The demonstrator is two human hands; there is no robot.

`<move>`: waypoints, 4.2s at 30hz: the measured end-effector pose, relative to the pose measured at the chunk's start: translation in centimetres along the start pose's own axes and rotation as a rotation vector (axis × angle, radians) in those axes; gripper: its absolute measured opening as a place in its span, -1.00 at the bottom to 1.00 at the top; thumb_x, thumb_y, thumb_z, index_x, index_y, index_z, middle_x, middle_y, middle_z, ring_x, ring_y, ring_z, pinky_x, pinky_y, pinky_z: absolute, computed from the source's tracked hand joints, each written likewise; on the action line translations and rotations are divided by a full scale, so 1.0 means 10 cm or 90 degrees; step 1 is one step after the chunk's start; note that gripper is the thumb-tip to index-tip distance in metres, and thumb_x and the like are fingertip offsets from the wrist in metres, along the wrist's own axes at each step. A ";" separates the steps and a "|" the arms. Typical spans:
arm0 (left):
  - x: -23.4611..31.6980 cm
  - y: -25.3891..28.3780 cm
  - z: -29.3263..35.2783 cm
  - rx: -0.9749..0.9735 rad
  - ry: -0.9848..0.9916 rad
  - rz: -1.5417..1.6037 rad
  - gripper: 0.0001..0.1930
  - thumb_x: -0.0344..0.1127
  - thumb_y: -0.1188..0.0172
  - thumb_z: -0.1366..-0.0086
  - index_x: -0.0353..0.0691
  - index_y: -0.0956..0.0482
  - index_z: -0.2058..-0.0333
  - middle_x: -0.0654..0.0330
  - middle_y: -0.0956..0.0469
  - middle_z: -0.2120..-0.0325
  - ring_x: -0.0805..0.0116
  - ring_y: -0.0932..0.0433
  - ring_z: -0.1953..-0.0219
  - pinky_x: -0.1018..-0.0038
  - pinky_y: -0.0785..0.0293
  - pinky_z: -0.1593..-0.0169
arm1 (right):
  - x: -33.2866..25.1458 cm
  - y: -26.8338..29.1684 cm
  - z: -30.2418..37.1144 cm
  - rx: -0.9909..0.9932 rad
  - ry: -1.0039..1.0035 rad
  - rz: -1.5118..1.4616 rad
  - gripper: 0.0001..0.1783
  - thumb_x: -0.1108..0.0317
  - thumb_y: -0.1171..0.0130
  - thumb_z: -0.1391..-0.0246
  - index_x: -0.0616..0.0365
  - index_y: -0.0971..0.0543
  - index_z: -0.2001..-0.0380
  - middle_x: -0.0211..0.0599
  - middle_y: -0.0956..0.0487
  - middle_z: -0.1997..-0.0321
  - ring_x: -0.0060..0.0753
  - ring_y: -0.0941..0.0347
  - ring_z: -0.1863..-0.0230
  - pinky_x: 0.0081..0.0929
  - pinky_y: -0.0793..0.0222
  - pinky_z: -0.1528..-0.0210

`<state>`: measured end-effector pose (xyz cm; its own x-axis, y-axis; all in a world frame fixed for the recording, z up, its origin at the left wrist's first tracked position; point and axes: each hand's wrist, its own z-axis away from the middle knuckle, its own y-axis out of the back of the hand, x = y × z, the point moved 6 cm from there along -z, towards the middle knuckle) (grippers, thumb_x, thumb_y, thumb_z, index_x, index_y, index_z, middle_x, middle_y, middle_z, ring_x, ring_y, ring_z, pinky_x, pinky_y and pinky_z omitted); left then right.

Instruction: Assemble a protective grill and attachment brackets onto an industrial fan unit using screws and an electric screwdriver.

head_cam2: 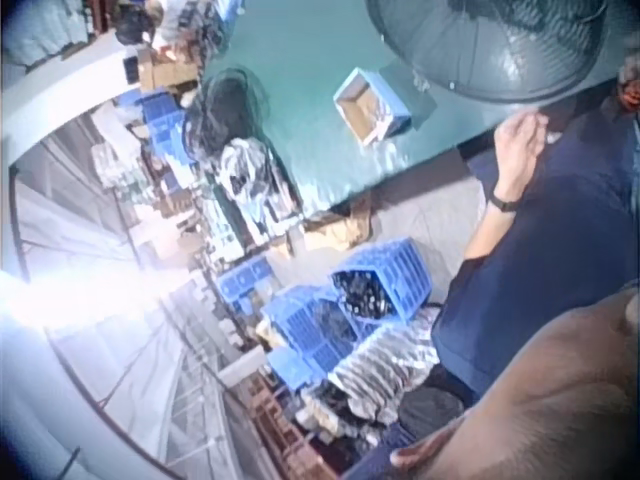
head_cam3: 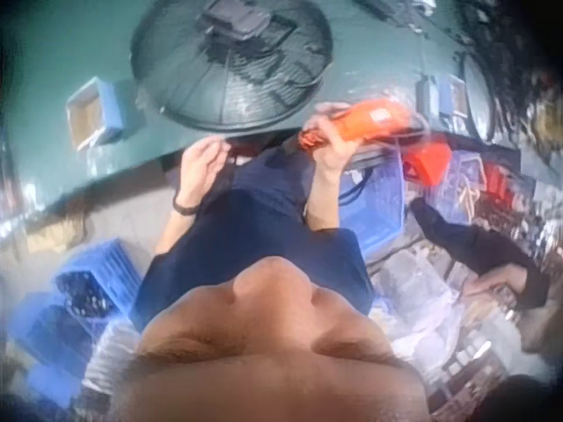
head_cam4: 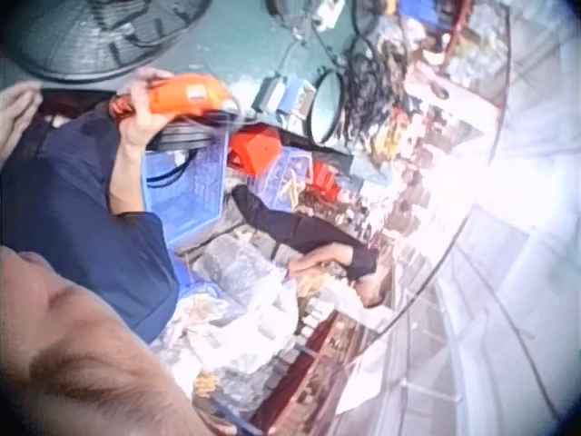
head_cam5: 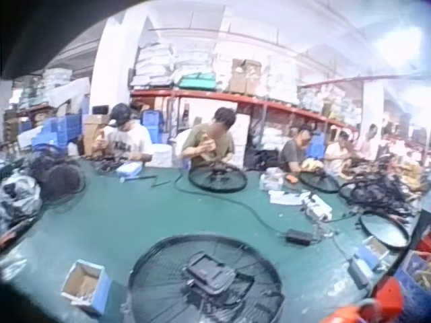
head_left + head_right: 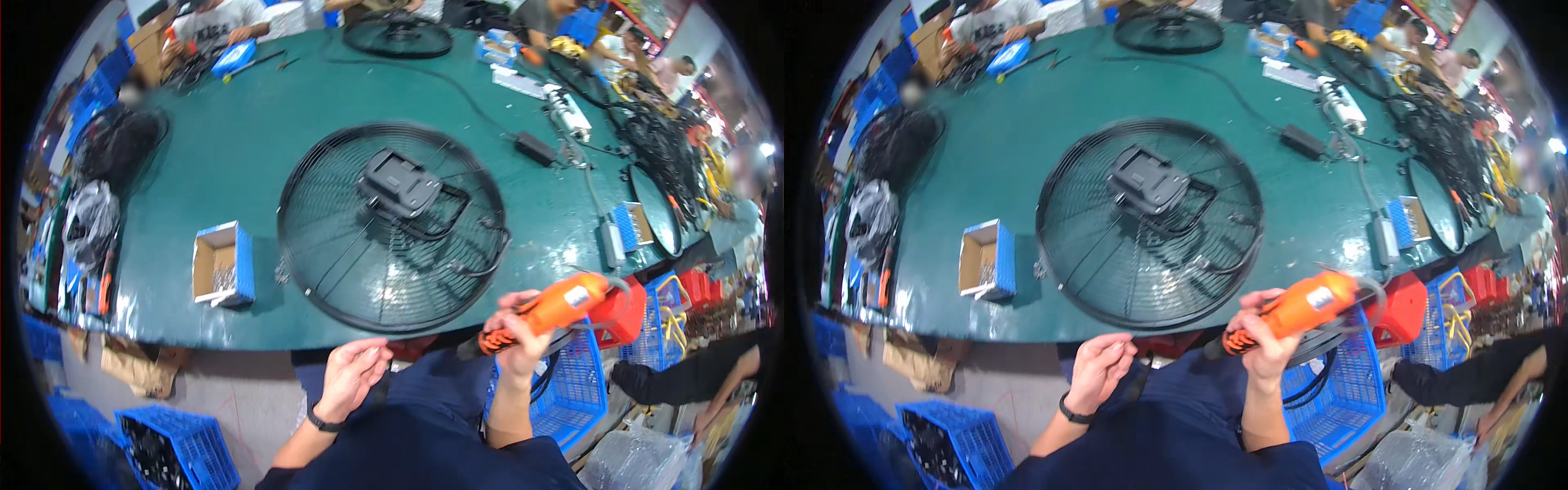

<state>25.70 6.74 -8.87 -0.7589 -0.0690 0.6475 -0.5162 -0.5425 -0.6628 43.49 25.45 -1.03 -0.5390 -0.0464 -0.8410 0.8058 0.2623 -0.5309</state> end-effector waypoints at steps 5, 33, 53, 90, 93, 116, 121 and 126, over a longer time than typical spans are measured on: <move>-0.13 -0.10 -0.08 -0.043 0.093 0.058 -0.79 -0.46 -0.05 -0.30 -0.42 -0.47 0.12 0.06 -0.57 0.36 0.52 -0.42 0.50 0.67 -0.28 0.50 | -0.34 -0.46 0.22 -0.220 0.123 -0.119 -0.61 0.55 -0.16 0.15 0.15 -0.27 0.22 -0.29 -0.34 0.50 -0.37 -0.33 0.52 -0.38 -0.42 0.44; -0.29 -0.35 -0.05 -0.191 0.282 0.312 -0.75 -0.27 0.04 -0.39 -0.35 -0.49 0.16 0.20 -0.48 0.46 0.60 -0.26 0.55 0.72 -0.18 0.57 | -0.33 -0.97 0.42 -0.459 0.245 -0.069 -0.48 0.62 -0.20 0.23 0.20 -0.28 0.14 -0.21 -0.49 0.47 -0.28 -0.51 0.53 -0.25 -0.57 0.44; -0.35 -0.39 -0.06 -0.110 0.372 0.336 -0.76 -0.24 0.04 -0.40 -0.33 -0.44 0.22 0.27 -0.38 0.55 0.60 -0.22 0.59 0.70 -0.13 0.61 | -0.33 -1.06 0.50 -0.521 0.263 0.038 -0.45 0.61 -0.26 0.27 0.14 -0.28 0.14 -0.23 -0.50 0.48 -0.29 -0.52 0.54 -0.24 -0.58 0.42; -0.44 -0.29 -0.18 -0.036 0.335 0.350 -0.79 -0.28 0.03 -0.37 -0.31 -0.46 0.19 0.15 -0.54 0.39 0.47 -0.44 0.42 0.60 -0.38 0.32 | 0.04 -1.24 0.26 -0.434 0.215 0.148 -0.48 0.66 -0.22 0.22 0.19 -0.30 0.13 -0.21 -0.49 0.50 -0.33 -0.49 0.54 -0.33 -0.53 0.45; -0.41 -0.24 -0.18 -0.043 0.329 0.353 -0.76 -0.27 0.05 -0.37 -0.33 -0.46 0.17 0.10 -0.57 0.34 0.45 -0.48 0.37 0.56 -0.40 0.30 | 0.08 -1.28 0.22 -0.449 0.195 0.140 -0.50 0.65 -0.22 0.22 0.19 -0.29 0.16 -0.23 -0.49 0.51 -0.33 -0.48 0.56 -0.35 -0.51 0.48; -0.31 -0.15 -0.17 -0.031 0.270 0.208 -0.68 -0.40 0.07 -0.32 -0.46 -0.42 0.02 -0.04 -0.56 0.27 0.36 -0.49 0.36 0.52 -0.42 0.33 | 0.05 -0.56 -0.22 -0.082 -0.012 -0.021 -0.53 0.49 -0.13 0.09 0.18 -0.29 0.05 -0.26 -0.38 0.48 -0.34 -0.38 0.54 -0.36 -0.42 0.48; -0.33 -0.04 -0.08 -0.048 0.195 0.189 -0.65 -0.44 0.07 -0.31 -0.44 -0.39 -0.04 -0.08 -0.56 0.21 0.32 -0.51 0.35 0.49 -0.43 0.33 | 0.10 -0.19 -0.40 0.067 -0.123 0.020 -0.66 0.50 -0.06 0.07 0.24 -0.36 0.14 -0.17 -0.43 0.26 -0.41 -0.39 0.53 -0.38 -0.42 0.51; -0.30 -0.10 -0.06 -0.070 0.107 0.144 -0.63 -0.51 0.10 -0.31 -0.44 -0.34 -0.09 -0.16 -0.52 0.13 0.26 -0.54 0.29 0.46 -0.44 0.32 | 0.28 -0.11 -0.37 0.063 -0.262 -0.088 -0.70 0.47 -0.09 0.04 0.20 -0.40 0.16 -0.12 -0.45 0.14 -0.43 -0.38 0.53 -0.39 -0.41 0.54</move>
<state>28.29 7.97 -10.41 -0.9097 -0.0325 0.4140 -0.3600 -0.4351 -0.8253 40.15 28.61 -2.43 -0.5174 -0.4592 -0.7221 0.7630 0.1346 -0.6322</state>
